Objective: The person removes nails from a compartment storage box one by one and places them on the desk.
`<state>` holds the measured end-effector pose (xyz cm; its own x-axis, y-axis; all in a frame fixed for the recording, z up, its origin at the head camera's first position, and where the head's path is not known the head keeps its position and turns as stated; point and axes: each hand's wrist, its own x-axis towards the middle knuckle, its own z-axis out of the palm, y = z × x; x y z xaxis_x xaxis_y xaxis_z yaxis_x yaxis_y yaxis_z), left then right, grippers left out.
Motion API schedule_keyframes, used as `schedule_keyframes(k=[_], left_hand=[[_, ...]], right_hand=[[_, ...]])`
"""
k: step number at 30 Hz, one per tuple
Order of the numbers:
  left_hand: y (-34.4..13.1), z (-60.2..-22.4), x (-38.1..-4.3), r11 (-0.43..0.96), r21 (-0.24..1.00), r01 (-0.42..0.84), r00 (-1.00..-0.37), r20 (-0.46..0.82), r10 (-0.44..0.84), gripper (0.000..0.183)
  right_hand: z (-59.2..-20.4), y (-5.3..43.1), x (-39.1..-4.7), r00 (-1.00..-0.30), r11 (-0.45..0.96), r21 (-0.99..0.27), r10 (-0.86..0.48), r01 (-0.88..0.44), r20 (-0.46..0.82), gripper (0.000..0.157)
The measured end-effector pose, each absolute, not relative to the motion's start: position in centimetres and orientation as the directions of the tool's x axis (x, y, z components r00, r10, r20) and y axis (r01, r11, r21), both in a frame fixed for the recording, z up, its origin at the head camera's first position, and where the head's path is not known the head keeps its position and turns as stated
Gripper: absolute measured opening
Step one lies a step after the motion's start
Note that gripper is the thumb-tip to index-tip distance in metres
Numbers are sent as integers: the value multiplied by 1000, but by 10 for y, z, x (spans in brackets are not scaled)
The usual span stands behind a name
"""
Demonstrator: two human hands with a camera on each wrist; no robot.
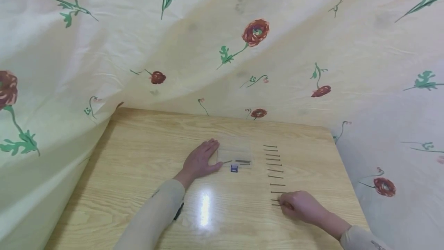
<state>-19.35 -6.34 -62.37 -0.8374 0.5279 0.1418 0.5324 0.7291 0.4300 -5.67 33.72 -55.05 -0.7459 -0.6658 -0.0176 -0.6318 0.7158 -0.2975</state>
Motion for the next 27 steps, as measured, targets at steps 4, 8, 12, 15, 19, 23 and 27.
schedule_keyframes(k=[4,8,12,15,19,23,27], left_hand=[[-64,-623,-194,731,427,533,-838,144,527,82],[-66,-624,-194,735,416,536,-838,159,521,81],[-67,-626,-193,733,421,535,-839,159,521,81],[-67,-626,-192,731,425,533,-839,152,523,81],[-66,-626,-193,730,414,543,-833,162,528,81],[-64,-627,-193,732,404,549,-830,165,532,81],[-63,-628,-193,740,400,541,-835,147,531,82]], right_hand=[[-543,331,-64,-732,695,-309,-681,-650,10,19],[-532,316,-82,-731,688,-313,-682,-655,31,18],[-519,295,-108,-737,699,-311,-676,-644,5,18],[-515,278,-130,-728,695,-302,-685,-652,-6,20],[-513,255,-160,-716,691,-289,-697,-663,-24,24],[-512,233,-183,-675,652,-291,-737,-700,-25,26],[-515,215,-201,-619,593,-310,-785,-743,-20,27]])
